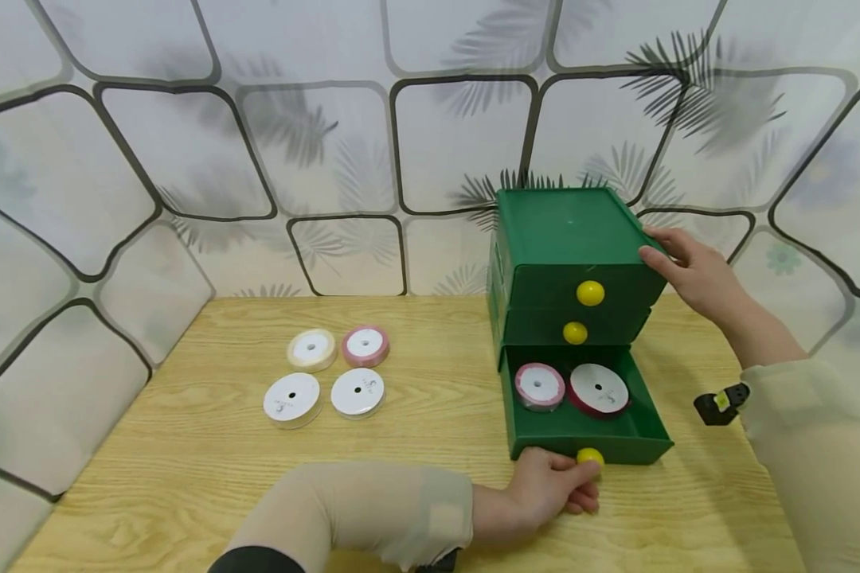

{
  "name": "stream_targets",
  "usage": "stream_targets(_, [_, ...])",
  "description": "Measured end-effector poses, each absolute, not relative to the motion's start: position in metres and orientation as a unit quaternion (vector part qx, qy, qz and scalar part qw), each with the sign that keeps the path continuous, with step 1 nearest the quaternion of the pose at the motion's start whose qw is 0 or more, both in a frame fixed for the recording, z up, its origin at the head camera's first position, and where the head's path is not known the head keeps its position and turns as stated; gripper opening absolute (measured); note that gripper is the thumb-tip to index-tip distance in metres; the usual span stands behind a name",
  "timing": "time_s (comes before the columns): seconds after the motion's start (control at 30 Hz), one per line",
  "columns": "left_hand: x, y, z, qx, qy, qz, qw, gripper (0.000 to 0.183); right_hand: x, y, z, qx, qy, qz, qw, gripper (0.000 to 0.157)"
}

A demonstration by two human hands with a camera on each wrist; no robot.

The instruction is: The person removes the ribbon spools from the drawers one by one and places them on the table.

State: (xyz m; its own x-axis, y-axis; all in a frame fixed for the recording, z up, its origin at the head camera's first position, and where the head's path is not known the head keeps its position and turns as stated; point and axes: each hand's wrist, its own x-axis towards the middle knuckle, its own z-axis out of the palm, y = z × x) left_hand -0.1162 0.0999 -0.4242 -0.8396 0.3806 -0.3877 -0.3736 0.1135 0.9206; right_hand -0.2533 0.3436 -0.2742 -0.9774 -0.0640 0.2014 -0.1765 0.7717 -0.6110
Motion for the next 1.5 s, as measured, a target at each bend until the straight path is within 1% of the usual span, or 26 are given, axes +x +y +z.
stream_targets(0.23, [-0.114,0.093,-0.420,0.011,0.689,0.650,0.321,0.027,-0.253,0.343,-0.273,0.068,-0.936,0.333,0.087,0.068])
stream_targets(0.33, [-0.115,0.086,-0.414,0.041,0.679,0.653,0.333,0.026,-0.253,0.344,-0.273,0.068,-0.936,0.335,0.089,0.068])
stream_targets(0.63, [-0.123,0.071,-0.388,0.130,0.652,0.666,0.339,0.025,-0.254,0.345,-0.272,0.066,-0.936,0.335,0.091,0.068])
stream_targets(0.83, [-0.139,0.066,-0.370,0.176,0.641,0.681,0.306,0.021,-0.253,0.345,-0.273,0.062,-0.938,0.329,0.086,0.069])
stream_targets(1.03, [-0.167,0.063,-0.356,0.226,0.670,0.660,0.254,0.023,-0.253,0.345,-0.274,0.063,-0.937,0.331,0.090,0.068])
stream_targets(1.27, [-0.203,0.058,-0.356,0.272,0.716,0.609,0.206,0.025,-0.254,0.345,-0.275,0.062,-0.934,0.340,0.088,0.069])
stream_targets(1.37, [-0.218,0.056,-0.361,0.316,0.744,0.559,0.185,0.030,-0.253,0.344,-0.275,0.064,-0.933,0.344,0.088,0.068])
stream_targets(1.5, [-0.238,0.053,-0.366,0.386,0.763,0.485,0.184,0.041,-0.253,0.345,-0.276,0.063,-0.933,0.343,0.088,0.068])
